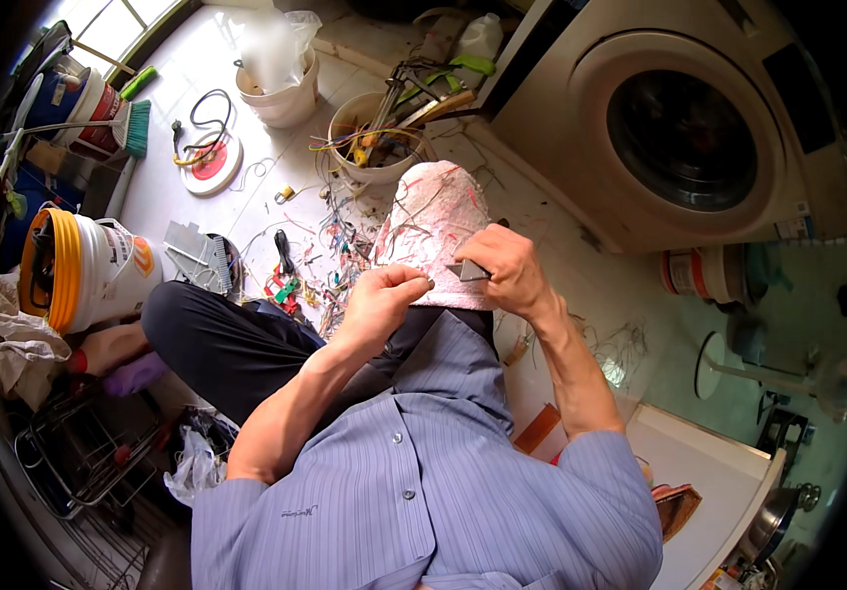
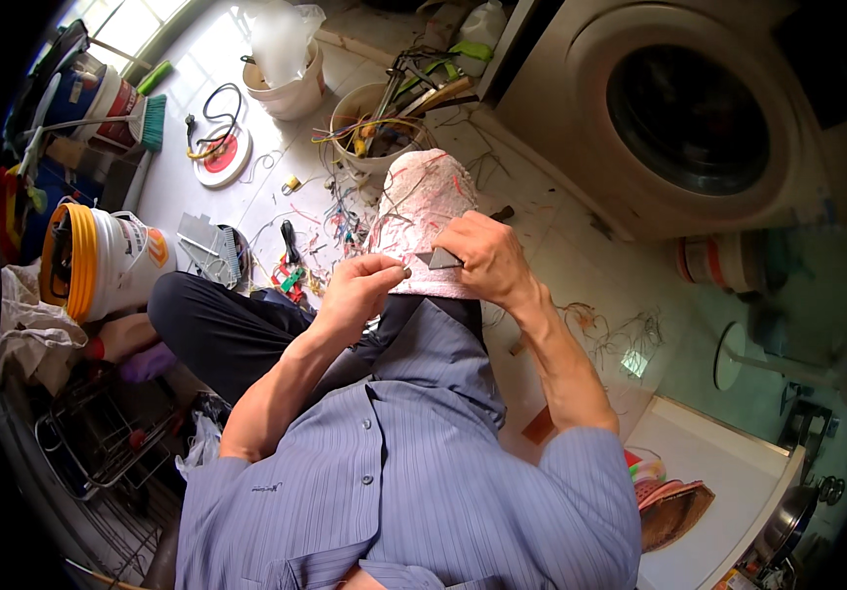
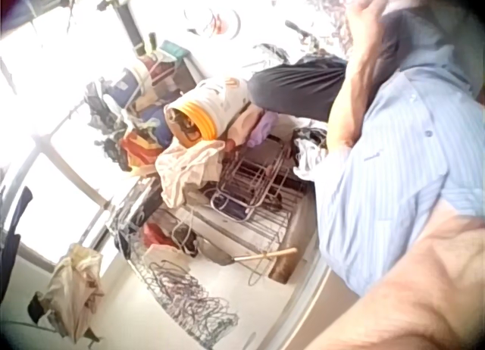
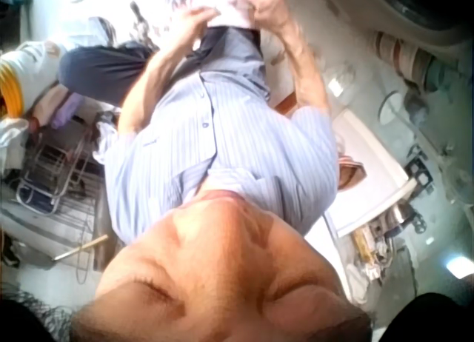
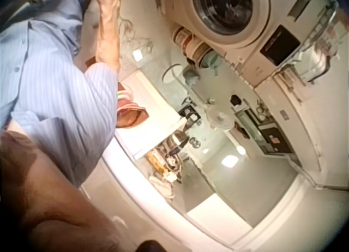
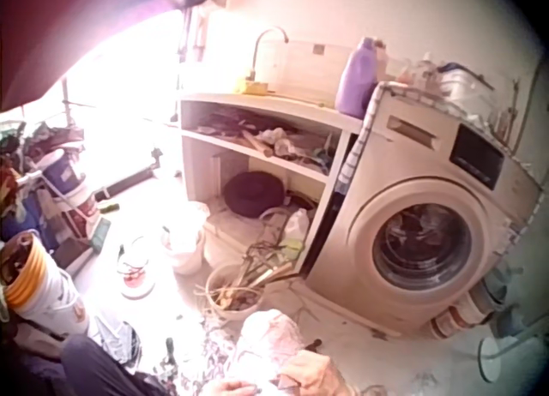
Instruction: The person sits on the floor and uses pliers to strip and twist colored wires together, working on a bundle wrapped in pink cloth.
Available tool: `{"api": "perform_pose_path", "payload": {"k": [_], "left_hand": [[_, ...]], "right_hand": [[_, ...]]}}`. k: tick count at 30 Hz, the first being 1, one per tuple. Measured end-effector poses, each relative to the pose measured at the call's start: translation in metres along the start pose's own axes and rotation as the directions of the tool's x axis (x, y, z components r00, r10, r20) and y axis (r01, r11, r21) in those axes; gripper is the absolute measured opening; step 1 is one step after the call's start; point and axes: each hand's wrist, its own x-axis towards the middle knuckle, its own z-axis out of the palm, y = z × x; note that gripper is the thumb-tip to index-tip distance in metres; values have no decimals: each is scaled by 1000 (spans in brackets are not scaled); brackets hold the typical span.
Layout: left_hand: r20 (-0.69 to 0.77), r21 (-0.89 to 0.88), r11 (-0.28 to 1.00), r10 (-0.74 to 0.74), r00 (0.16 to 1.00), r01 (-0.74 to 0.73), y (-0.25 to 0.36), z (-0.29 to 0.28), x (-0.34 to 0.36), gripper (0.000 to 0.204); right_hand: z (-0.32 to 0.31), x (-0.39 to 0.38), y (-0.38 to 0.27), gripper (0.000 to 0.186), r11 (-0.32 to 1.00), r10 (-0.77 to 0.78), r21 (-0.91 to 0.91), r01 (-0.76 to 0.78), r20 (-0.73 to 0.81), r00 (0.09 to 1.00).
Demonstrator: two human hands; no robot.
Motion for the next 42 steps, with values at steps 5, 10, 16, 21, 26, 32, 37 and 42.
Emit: {"api": "perform_pose_path", "payload": {"k": [5, 10, 16, 21, 26, 32, 37, 42], "left_hand": [[-161, 242, 931, 317, 935, -274, -10, 7, 32, 16], [-196, 362, 868, 427, 883, -339, -21, 13, 46, 19], [-162, 608, 691, 591, 790, -391, -29, 22, 44, 14], [-43, 726, 523, 682, 730, -446, -27, 22, 45, 10], [41, 761, 426, 722, 691, -489, -23, 22, 41, 9], [30, 757, 445, 709, 705, -479, -26, 18, 44, 9], [64, 776, 399, 721, 690, -488, -27, 19, 44, 6], [168, 838, 241, 739, 652, -489, -32, 16, 44, 2]], "right_hand": [[-14, 9, -5, 28, 917, 345, -142, -374, -190, 919], [5, -15, -18, 33, 891, 430, -75, -448, -180, 885], [31, -26, -29, 24, 894, 421, -67, -444, -214, 881], [31, -26, -29, 22, 941, 312, -72, -331, -201, 929], [34, -28, -29, 20, 939, 307, -84, -332, -225, 925], [35, -29, -28, 21, 952, 276, -64, -299, -240, 931], [34, -32, -25, 22, 941, 316, -39, -336, -255, 914], [35, -29, -28, 22, 925, 344, -75, -372, -244, 907]]}}
